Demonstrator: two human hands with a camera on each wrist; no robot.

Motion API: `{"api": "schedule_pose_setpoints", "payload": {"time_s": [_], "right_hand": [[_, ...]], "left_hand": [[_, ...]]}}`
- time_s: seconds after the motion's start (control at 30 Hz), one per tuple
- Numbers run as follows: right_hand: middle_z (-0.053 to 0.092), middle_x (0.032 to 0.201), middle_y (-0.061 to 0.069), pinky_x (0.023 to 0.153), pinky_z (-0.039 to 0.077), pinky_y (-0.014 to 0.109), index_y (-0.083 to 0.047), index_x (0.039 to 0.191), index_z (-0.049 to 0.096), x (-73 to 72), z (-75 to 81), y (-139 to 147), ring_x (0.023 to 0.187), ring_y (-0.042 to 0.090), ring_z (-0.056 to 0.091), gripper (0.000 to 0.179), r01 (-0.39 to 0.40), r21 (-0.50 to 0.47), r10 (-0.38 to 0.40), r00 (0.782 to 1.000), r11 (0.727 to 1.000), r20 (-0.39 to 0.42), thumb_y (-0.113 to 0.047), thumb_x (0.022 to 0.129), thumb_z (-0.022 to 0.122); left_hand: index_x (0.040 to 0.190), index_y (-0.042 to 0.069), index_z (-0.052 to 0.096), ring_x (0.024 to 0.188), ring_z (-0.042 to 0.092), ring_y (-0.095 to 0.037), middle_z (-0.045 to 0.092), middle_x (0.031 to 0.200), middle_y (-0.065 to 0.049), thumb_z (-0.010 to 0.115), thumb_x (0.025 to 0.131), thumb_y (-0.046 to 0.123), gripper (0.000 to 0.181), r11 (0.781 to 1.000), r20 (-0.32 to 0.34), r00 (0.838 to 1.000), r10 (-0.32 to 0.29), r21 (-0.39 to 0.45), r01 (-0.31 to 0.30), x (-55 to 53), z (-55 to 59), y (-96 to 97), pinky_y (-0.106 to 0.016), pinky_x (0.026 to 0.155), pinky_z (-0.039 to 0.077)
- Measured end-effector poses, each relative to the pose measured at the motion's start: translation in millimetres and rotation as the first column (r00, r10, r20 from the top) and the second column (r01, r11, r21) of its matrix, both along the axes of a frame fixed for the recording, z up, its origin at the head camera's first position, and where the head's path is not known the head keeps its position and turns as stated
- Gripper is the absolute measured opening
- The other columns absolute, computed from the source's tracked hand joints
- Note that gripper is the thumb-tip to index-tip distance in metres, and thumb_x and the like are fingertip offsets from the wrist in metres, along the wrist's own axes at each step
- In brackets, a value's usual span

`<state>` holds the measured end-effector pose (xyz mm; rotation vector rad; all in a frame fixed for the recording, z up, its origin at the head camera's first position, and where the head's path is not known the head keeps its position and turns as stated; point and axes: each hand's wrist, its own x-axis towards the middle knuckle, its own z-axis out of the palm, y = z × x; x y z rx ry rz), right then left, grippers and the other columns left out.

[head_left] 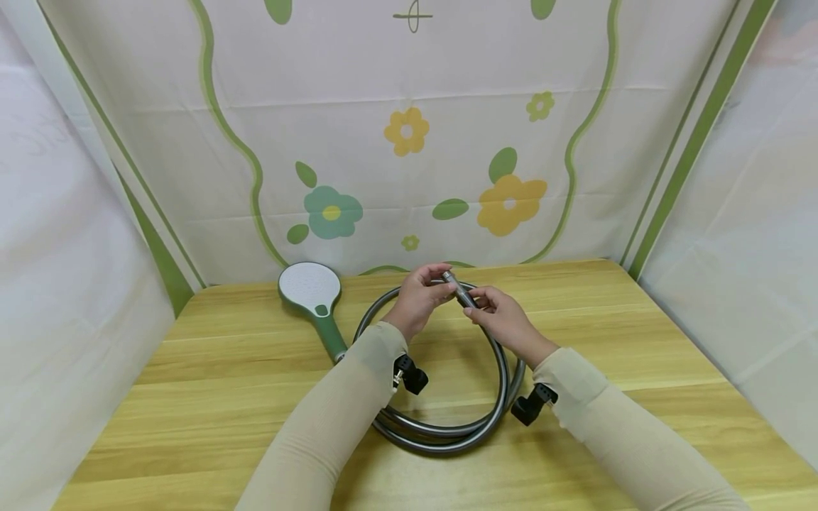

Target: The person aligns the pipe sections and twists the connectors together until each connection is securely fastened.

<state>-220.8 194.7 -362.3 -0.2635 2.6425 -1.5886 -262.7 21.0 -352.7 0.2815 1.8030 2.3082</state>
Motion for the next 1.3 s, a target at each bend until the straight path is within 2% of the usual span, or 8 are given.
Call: {"api": "schedule_pose_setpoints", "payload": {"time_s": [0.27,0.43,0.53,0.73,0.93,1.07,1.3], "right_hand": [[0.061,0.102,0.017,0.071,0.047,0.032,0.000,0.131,0.054,0.2,2.3,-0.4,0.093,0.033,0.061,0.038,-0.017,0.014,0.017,1.000,1.000,0.005,-0.018,0.098,0.057],[0.060,0.099,0.013,0.075,0.050,0.034,-0.001,0.132,0.054,0.4,2.9,-0.1,0.091,0.028,0.062,0.036,-0.036,0.010,0.036,0.999,0.999,0.013,-0.018,0.100,0.054],[0.060,0.101,0.012,0.078,0.050,0.036,-0.001,0.133,0.052,0.7,3.1,0.5,0.090,0.024,0.061,0.036,-0.053,0.011,0.053,0.998,0.999,0.023,-0.019,0.101,0.051],[0.059,0.112,0.019,0.081,0.048,0.038,0.000,0.136,0.048,-0.6,2.8,1.4,0.091,0.023,0.060,0.037,-0.090,-0.013,0.091,0.995,0.996,0.052,-0.018,0.104,0.044],[0.058,0.114,0.020,0.086,0.047,0.043,0.003,0.138,0.046,-1.1,3.5,2.3,0.091,0.023,0.061,0.039,-0.104,-0.042,0.107,0.991,0.994,0.077,-0.018,0.105,0.040],[0.059,0.116,0.020,0.092,0.046,0.048,0.002,0.140,0.045,-0.9,3.4,3.1,0.097,0.028,0.061,0.042,-0.105,-0.058,0.109,0.991,0.993,0.083,-0.020,0.104,0.044],[0.059,0.116,0.014,0.076,0.051,0.036,-0.005,0.139,0.048,-1.6,1.4,4.6,0.101,0.028,0.060,0.055,-0.050,0.020,0.049,0.998,0.999,0.050,-0.030,0.093,0.065]], "left_hand": [[0.127,0.000,0.057,0.102,0.061,-0.021,0.055,0.120,-0.013,0.060,0.091,-0.006,0.036,1.000,-0.003,1.000,-0.001,-0.012,0.001,0.6,2.2,-0.9,-0.035,0.094,0.051],[0.127,0.001,0.058,0.103,0.061,-0.021,0.055,0.121,-0.013,0.061,0.091,-0.006,0.036,1.000,0.002,1.000,0.003,-0.014,-0.003,1.1,3.1,-0.6,-0.034,0.093,0.052],[0.126,0.001,0.058,0.105,0.061,-0.023,0.055,0.122,-0.014,0.061,0.092,-0.005,0.036,1.000,0.006,1.000,0.004,-0.018,-0.004,1.4,3.6,-0.4,-0.034,0.093,0.052],[0.128,0.002,0.057,0.109,0.060,-0.025,0.053,0.128,-0.018,0.060,0.092,-0.005,0.036,1.000,0.004,1.000,-0.003,-0.018,0.003,1.3,3.1,-0.6,-0.034,0.093,0.052],[0.128,0.002,0.057,0.108,0.060,-0.025,0.053,0.128,-0.019,0.061,0.092,-0.004,0.037,1.000,0.000,1.000,-0.007,-0.014,0.007,0.2,2.1,-0.4,-0.035,0.093,0.052],[0.128,0.002,0.057,0.106,0.060,-0.024,0.054,0.127,-0.017,0.061,0.092,-0.004,0.037,1.000,0.002,1.000,-0.002,-0.015,0.002,0.1,1.7,-0.3,-0.035,0.093,0.052],[0.127,0.001,0.057,0.102,0.061,-0.021,0.056,0.123,-0.014,0.061,0.091,-0.007,0.037,1.000,0.021,1.000,0.002,0.019,-0.003,-0.7,1.1,0.5,-0.036,0.094,0.051]]}}
